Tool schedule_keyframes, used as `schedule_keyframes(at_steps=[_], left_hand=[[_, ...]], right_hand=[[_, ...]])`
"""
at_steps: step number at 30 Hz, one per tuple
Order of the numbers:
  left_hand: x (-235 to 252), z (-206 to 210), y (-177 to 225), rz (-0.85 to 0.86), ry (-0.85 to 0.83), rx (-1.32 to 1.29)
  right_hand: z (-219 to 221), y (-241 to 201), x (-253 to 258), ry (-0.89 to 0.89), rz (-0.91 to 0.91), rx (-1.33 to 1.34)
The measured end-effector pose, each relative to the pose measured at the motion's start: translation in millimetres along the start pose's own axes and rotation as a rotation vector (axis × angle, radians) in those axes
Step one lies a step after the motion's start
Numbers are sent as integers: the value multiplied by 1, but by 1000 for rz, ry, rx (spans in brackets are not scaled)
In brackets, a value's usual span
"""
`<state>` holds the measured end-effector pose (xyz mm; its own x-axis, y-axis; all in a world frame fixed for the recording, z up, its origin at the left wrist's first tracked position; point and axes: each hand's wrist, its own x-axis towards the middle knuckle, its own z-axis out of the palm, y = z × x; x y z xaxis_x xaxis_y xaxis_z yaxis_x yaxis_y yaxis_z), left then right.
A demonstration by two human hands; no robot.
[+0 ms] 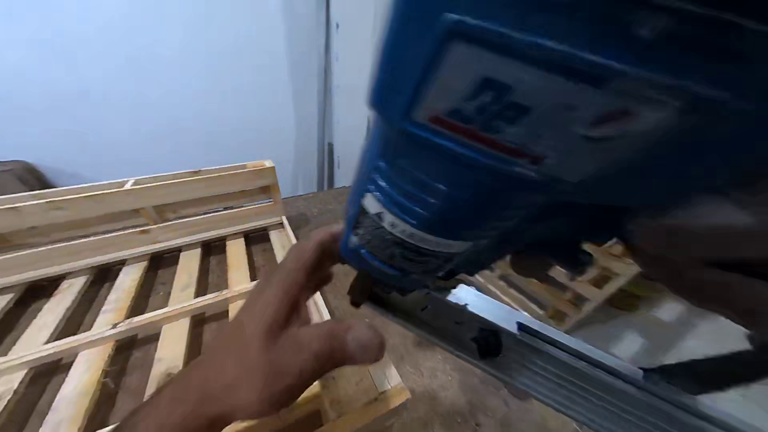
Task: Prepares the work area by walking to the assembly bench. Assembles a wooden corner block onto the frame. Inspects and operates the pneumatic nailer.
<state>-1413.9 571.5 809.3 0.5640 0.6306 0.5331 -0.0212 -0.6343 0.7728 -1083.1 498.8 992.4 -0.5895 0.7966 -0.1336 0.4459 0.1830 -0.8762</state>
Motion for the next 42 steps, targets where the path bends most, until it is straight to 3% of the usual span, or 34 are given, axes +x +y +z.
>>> schedule_keyframes(at_steps=[1, 2, 4, 6, 11, 18, 28, 36, 42], left_hand=[[14, 10, -3, -36, 33, -47], [26, 18, -7, -84, 87, -82], [40, 23, -18, -209, 214, -65], [45, 21, -26, -428, 298, -38], [40, 14, -66, -870, 455, -191], [24, -5, -120, -1069, 345, -364], [14, -16, -149, -1227, 230, -442], [14, -21, -149, -1250, 160, -366], [22, -16, -154, -1247, 123, -347]], right_hand=[[-17, -3, 19, -129, 66, 29], [-20, -7, 40, -131, 97, -24], [-34, -1, 92, 48, 102, -187], [-51, 14, 150, 105, 168, -376], [-56, 79, 272, -133, 135, -651], [-28, 165, 382, -355, 96, -633], [-3, 219, 436, -626, 176, -549], [-2, 221, 440, -575, -41, -798], [-9, 234, 437, -562, 39, -736]])
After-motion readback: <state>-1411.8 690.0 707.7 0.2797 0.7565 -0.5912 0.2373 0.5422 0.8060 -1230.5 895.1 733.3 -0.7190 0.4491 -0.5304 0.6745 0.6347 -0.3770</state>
